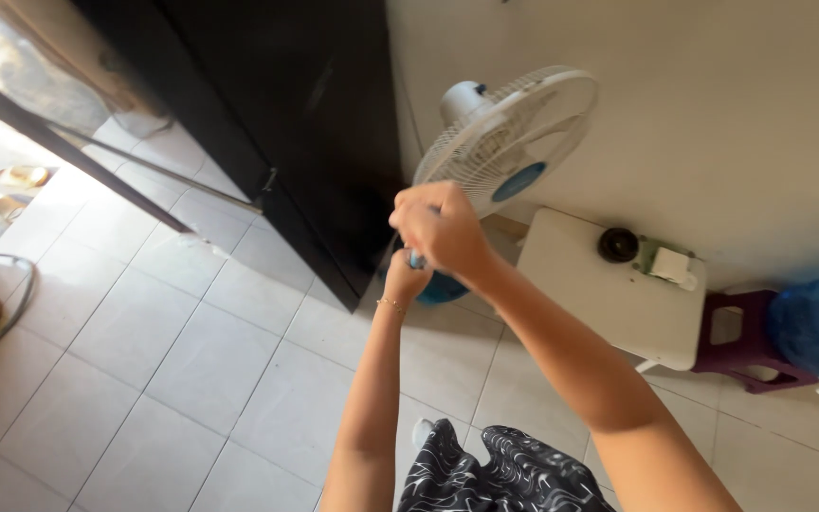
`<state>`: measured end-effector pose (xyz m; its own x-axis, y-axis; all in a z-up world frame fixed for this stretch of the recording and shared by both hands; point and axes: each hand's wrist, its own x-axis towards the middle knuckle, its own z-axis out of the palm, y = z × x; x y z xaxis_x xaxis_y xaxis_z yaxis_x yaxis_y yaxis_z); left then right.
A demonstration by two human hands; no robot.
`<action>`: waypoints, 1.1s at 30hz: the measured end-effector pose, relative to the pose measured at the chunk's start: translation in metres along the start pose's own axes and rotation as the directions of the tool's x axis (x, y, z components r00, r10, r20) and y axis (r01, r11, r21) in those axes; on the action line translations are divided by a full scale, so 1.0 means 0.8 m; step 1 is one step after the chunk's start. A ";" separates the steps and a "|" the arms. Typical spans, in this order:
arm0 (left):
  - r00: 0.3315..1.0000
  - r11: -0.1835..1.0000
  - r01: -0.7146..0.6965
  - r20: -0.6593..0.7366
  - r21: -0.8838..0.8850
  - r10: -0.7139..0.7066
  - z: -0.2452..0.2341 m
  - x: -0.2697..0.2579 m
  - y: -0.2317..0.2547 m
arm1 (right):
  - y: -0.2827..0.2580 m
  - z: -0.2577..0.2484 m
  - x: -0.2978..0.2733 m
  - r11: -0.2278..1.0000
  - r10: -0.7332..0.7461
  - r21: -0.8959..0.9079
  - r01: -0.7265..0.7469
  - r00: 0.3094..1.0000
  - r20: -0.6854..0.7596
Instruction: The recorder is sweeping the tiled floor across multiple rooms and hallways using a blue broom.
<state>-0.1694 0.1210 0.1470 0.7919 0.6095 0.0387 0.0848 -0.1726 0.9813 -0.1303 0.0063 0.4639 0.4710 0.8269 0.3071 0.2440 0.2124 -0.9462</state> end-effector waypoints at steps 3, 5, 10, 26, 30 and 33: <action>0.986 0.983 0.141 0.078 0.114 -0.151 -0.034 -0.028 0.018 | 0.006 0.009 0.020 0.981 0.038 0.187 -0.041 0.999 0.021; 0.992 0.989 0.097 0.071 0.111 -0.105 -0.044 -0.024 0.064 | -0.013 0.009 0.031 0.981 0.005 0.196 -0.007 1.000 0.008; 0.992 0.996 0.025 0.119 0.088 -0.035 -0.048 0.005 0.108 | -0.061 0.025 0.045 0.995 -0.028 0.092 0.032 0.998 -0.049; 0.980 0.980 0.009 0.191 0.200 -0.048 -0.048 0.035 0.140 | -0.071 -0.006 0.050 0.990 -0.086 0.096 0.108 0.975 -0.205; 0.978 0.981 -0.137 0.173 0.138 0.112 -0.025 0.070 0.124 | -0.054 -0.020 0.041 0.989 -0.133 0.028 0.144 0.963 -0.235; 0.979 0.985 -0.133 0.168 0.112 0.113 -0.005 0.090 0.113 | -0.039 -0.032 0.043 0.990 -0.138 0.000 0.143 0.960 -0.244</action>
<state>-0.1071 0.1528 0.2394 0.8866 0.4474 0.1174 0.0461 -0.3381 0.9400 -0.1003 0.0144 0.5068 0.6249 0.6376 0.4505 0.3084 0.3285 -0.8927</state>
